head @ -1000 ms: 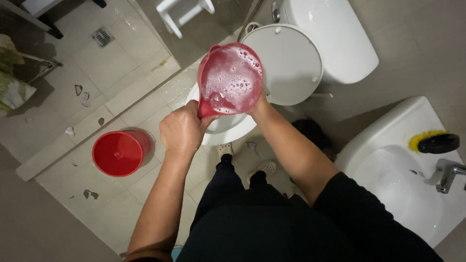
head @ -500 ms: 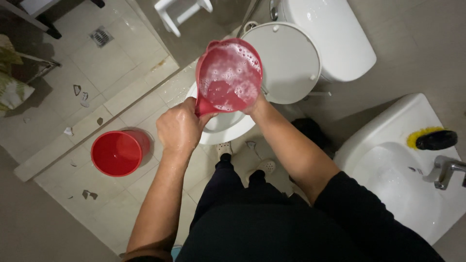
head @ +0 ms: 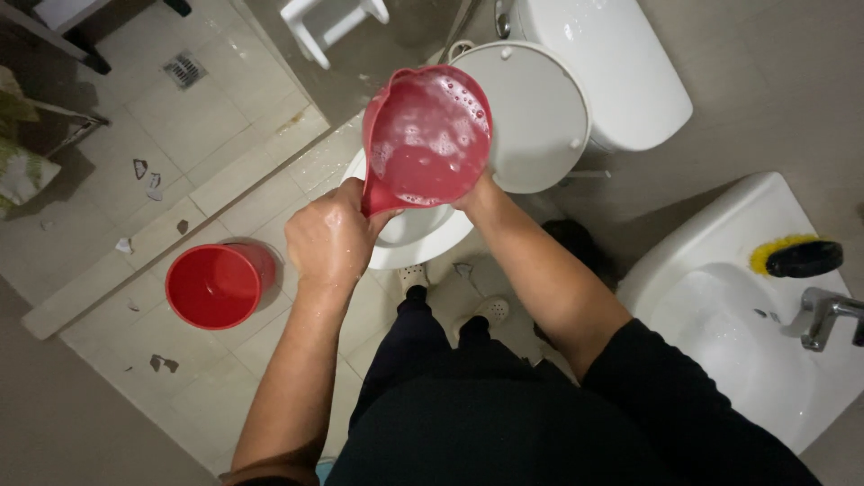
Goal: The person is scrubbing the toilet tank cover with soap and then washing a water scoop and their hands in the sink.
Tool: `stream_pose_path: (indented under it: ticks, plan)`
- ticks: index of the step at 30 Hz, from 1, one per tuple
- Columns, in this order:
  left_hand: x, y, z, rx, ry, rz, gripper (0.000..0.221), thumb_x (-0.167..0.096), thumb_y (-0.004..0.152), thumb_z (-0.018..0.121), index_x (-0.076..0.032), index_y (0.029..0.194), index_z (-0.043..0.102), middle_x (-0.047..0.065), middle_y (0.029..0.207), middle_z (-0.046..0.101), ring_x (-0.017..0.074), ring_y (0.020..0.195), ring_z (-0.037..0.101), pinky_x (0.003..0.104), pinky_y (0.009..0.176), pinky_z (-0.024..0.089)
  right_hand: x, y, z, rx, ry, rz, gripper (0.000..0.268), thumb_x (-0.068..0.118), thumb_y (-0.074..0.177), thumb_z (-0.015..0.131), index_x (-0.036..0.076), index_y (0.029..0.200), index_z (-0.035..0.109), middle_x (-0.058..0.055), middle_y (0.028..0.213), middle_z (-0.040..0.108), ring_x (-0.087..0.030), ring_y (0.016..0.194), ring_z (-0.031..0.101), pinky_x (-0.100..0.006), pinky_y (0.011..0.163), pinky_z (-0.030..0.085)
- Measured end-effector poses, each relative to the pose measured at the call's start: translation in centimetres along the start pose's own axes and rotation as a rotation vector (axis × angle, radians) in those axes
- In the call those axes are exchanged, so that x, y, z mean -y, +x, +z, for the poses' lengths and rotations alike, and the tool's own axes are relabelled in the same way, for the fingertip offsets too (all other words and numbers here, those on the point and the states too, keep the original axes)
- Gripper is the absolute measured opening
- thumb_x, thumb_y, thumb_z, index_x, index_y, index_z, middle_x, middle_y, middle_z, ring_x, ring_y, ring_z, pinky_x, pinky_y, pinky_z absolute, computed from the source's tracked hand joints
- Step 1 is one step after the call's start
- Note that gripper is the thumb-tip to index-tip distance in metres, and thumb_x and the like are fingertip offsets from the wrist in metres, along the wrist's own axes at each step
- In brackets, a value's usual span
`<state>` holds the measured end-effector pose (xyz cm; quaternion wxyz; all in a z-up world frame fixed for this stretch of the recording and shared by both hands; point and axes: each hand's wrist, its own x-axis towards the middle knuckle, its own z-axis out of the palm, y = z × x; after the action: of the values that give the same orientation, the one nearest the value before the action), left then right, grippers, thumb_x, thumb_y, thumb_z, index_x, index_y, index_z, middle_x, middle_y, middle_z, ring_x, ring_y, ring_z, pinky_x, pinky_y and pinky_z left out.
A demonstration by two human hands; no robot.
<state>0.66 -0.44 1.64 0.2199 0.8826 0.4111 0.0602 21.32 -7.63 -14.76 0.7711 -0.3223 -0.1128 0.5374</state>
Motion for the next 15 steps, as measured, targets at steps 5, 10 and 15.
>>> stream_pose_path:
  ticks: [5,10,15]
  plan:
    - [-0.3,0.1,0.2,-0.055,0.041,0.059,0.053,-0.060,0.072,0.084,-0.010,0.076,0.067,0.010,0.061,0.065,0.0346,0.054,0.063,0.045,0.049,0.048,-0.1,-0.1,-1.5,0.192,0.138,0.095,0.039,0.022,0.115,0.046,0.010,0.152,0.050,-0.007,0.146,0.061,-0.023,0.135,0.060,-0.042,0.112,0.054]
    - [-0.7,0.3,-0.2,-0.034,0.044,0.058,0.054,-0.061,0.072,0.083,-0.010,0.075,0.067,0.010,0.060,0.065,0.0331,0.053,0.063,0.044,0.049,0.048,-0.1,-0.6,-0.9,0.151,0.156,0.097,0.042,0.024,0.113,0.050,0.011,0.152,0.049,-0.007,0.146,0.060,-0.023,0.135,0.059,-0.042,0.112,0.054]
    - [-0.9,0.2,-0.3,-0.064,0.054,0.092,0.052,-0.060,0.072,0.084,-0.011,0.075,0.068,0.010,0.060,0.065,0.0321,0.052,0.063,0.043,0.048,0.048,-0.2,-1.1,0.6,0.111,0.175,0.109,0.045,0.026,0.110,0.055,0.011,0.152,0.048,-0.007,0.147,0.059,-0.023,0.135,0.058,-0.042,0.112,0.054]
